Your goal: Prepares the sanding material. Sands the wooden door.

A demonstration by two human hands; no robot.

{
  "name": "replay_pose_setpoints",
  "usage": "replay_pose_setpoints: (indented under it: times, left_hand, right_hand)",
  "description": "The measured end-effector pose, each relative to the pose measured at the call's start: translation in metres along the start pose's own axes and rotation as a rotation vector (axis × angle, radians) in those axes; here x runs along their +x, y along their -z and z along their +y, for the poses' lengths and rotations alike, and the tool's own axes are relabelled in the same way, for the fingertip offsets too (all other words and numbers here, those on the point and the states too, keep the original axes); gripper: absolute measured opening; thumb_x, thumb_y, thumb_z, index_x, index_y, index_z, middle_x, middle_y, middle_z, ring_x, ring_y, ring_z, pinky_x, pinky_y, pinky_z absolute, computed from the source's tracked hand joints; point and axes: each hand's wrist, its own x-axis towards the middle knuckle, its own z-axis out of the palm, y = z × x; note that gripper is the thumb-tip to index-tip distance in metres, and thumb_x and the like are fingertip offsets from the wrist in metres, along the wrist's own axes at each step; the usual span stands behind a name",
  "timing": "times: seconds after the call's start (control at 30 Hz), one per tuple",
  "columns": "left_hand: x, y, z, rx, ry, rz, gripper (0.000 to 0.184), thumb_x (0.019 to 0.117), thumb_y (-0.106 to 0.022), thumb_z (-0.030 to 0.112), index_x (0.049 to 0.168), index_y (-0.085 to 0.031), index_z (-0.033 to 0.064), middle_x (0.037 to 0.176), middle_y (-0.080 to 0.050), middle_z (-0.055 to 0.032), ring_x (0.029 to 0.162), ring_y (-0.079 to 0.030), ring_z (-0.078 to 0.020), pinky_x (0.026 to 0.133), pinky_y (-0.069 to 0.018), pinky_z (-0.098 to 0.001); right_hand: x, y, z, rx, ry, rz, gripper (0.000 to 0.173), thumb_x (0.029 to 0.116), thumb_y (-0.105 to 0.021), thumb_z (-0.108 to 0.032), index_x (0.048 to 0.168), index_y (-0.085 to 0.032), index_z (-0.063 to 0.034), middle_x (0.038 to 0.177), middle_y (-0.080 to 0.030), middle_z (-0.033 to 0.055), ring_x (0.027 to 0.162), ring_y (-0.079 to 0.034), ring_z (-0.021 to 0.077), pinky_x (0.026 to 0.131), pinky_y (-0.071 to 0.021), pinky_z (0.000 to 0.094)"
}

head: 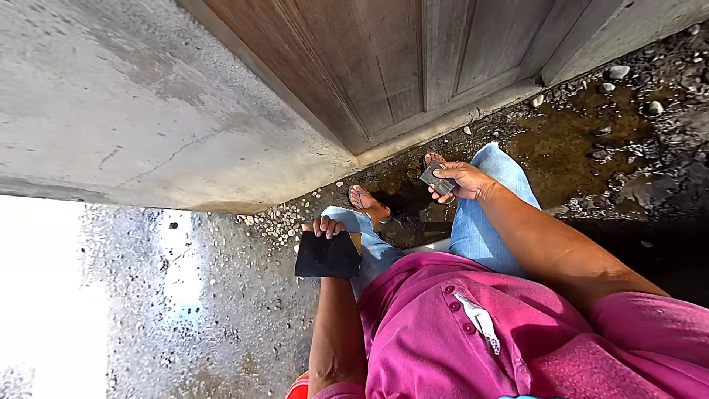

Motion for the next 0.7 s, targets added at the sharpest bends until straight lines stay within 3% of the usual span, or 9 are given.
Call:
replay_pose_setpoints:
  times: [0.1,0.17,0.27,0.33,0.4,0.43,0.53,0.6,0.7]
  left_hand:
    - [0.005,-0.010,-0.003,-0.019,0.000,-0.026,0.055,0.0994,-0.047,0.051,0.083,-0.075,0.0072,0.081,-0.074,-0.0066,0.080,-0.072,-0.0240,0.081,-0.0579,-0.0427]
    - [0.011,-0.013,0.005,-0.101,0.056,-0.107,0.037,0.0994,-0.054,0.030,0.091,-0.077,0.0019,0.091,-0.076,-0.0111,0.090,-0.074,-0.0271,0.091,-0.0577,-0.0439]
    - [0.021,-0.041,0.003,-0.059,-0.072,0.075,0.030,0.0967,-0.054,0.018,0.079,-0.070,0.0005,0.077,-0.072,-0.0115,0.072,-0.072,-0.0250,0.074,-0.0605,-0.0390]
    - [0.027,-0.032,0.001,-0.096,-0.029,0.043,0.030,0.0975,-0.053,0.015,0.084,-0.073,-0.0021,0.079,-0.074,-0.0128,0.074,-0.074,-0.0240,0.075,-0.0616,-0.0365]
    - [0.032,-0.005,0.003,-0.125,0.119,-0.101,0.034,0.1010,-0.049,0.017,0.093,-0.077,-0.0006,0.088,-0.077,-0.0125,0.086,-0.076,-0.0245,0.085,-0.0601,-0.0381]
    - [0.034,0.002,0.001,-0.135,0.144,-0.114,0.035,0.1014,-0.048,0.019,0.094,-0.077,0.0010,0.088,-0.077,-0.0111,0.085,-0.076,-0.0233,0.085,-0.0605,-0.0370]
    - [0.041,0.015,-0.009,-0.095,0.100,-0.137,0.045,0.1023,-0.050,0.042,0.094,-0.076,0.0072,0.083,-0.075,-0.0042,0.080,-0.074,-0.0176,0.078,-0.0606,-0.0347]
    - [0.053,0.008,-0.012,-0.120,0.118,-0.090,0.057,0.0996,-0.046,0.057,0.091,-0.077,0.0100,0.078,-0.074,-0.0035,0.076,-0.074,-0.0183,0.074,-0.0599,-0.0381]
    - [0.071,0.020,-0.025,-0.144,0.023,-0.088,0.063,0.1001,-0.038,0.064,0.086,-0.073,0.0139,0.068,-0.069,0.0006,0.065,-0.070,-0.0145,0.063,-0.0574,-0.0342]
  right_hand:
    - [0.002,0.000,0.003,-0.043,0.039,0.078,0.019,0.1055,-0.055,-0.018,0.117,-0.062,-0.0051,0.089,-0.071,0.0130,0.063,-0.069,0.0215,0.049,-0.0579,0.0344]
    - [0.002,-0.002,0.003,-0.064,0.072,0.118,0.016,0.1054,-0.056,-0.019,0.112,-0.064,-0.0069,0.081,-0.069,0.0082,0.054,-0.063,0.0142,0.045,-0.0526,0.0277]
    - [-0.005,-0.005,-0.001,-0.039,0.109,0.137,0.022,0.1089,-0.048,-0.027,0.105,-0.063,-0.0120,0.067,-0.060,0.0013,0.043,-0.049,0.0089,0.039,-0.0432,0.0243]
    - [-0.009,-0.005,-0.003,-0.016,0.106,0.129,0.026,0.1099,-0.043,-0.031,0.100,-0.061,-0.0152,0.060,-0.053,-0.0013,0.040,-0.042,0.0082,0.037,-0.0399,0.0248]
    - [-0.012,-0.006,-0.004,-0.011,0.081,0.107,0.028,0.1105,-0.038,-0.033,0.100,-0.058,-0.0173,0.057,-0.048,-0.0021,0.038,-0.039,0.0082,0.037,-0.0382,0.0245]
    - [-0.013,-0.006,-0.005,-0.012,0.077,0.085,0.026,0.1105,-0.036,-0.031,0.102,-0.057,-0.0176,0.057,-0.048,-0.0022,0.038,-0.040,0.0080,0.037,-0.0389,0.0240]
    - [-0.013,-0.007,-0.005,-0.051,0.108,0.021,0.017,0.1075,-0.040,-0.016,0.111,-0.057,-0.0130,0.065,-0.060,0.0028,0.044,-0.053,0.0108,0.042,-0.0491,0.0258]
    - [-0.009,-0.008,-0.005,-0.112,0.117,0.007,0.015,0.1060,-0.044,-0.009,0.110,-0.058,-0.0088,0.073,-0.068,0.0054,0.051,-0.062,0.0134,0.048,-0.0555,0.0282]
    - [-0.006,-0.018,-0.003,-0.165,0.074,-0.009,0.014,0.1047,-0.047,-0.008,0.111,-0.059,-0.0058,0.081,-0.071,0.0068,0.056,-0.065,0.0152,0.052,-0.0581,0.0300]
